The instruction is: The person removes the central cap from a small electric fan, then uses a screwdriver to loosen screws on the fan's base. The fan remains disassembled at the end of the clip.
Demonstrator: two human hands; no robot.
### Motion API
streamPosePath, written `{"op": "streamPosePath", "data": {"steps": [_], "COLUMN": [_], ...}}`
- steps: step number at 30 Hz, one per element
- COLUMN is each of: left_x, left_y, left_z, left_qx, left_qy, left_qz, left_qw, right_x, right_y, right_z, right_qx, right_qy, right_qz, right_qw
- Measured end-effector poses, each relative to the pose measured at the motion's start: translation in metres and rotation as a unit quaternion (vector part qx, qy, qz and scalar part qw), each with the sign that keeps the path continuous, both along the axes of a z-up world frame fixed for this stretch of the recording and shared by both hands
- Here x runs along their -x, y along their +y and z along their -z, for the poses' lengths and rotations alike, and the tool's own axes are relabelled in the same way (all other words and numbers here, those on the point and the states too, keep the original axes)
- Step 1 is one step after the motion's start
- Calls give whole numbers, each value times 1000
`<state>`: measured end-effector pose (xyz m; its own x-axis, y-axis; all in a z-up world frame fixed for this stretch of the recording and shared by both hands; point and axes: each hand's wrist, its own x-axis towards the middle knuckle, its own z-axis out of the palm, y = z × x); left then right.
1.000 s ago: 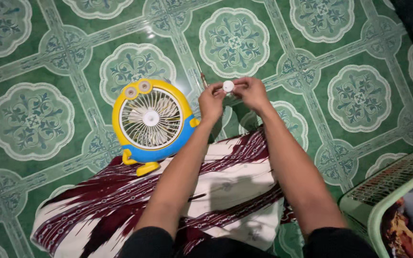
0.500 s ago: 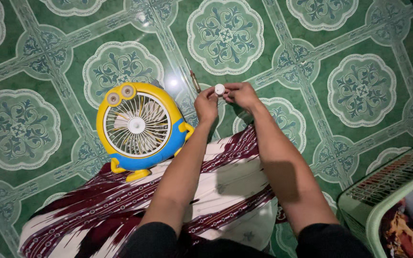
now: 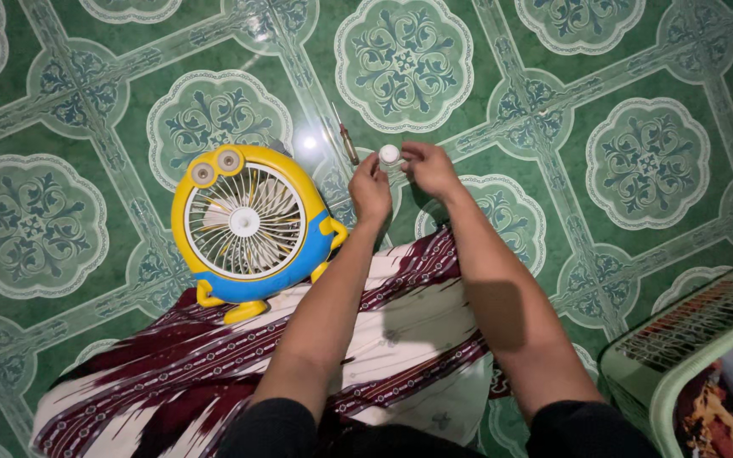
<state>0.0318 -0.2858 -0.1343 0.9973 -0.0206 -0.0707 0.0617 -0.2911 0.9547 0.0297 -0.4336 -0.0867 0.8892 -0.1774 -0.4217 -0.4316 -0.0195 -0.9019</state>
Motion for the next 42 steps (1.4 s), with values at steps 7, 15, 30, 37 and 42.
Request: {"op": "streamPosePath", "data": {"steps": [7, 15, 30, 37, 42], "left_x": [-2, 7, 36, 35, 26], "left_y": [20, 138, 298, 299, 297], "left_z": [-71, -159, -161, -136, -117], "left_qx": [-11, -114, -279, -234, -92], "left_qy": [-66, -181, -104, -120, -65], "left_qz": [-12, -13, -78, -121, -169], "left_qw": [998, 977, 952, 957, 979], "right_x": [-4, -6, 22, 24, 20], "right_y": [49, 133, 216, 212, 204], "right_z": [-40, -95, -102, -81, -65], "right_qx": [236, 223, 412, 344, 295], "right_qy": [-170, -228, -233, -229, -189], "right_qz": [28, -44, -62, -40, -18], "right_qw": [956, 947, 879, 910, 937]}}
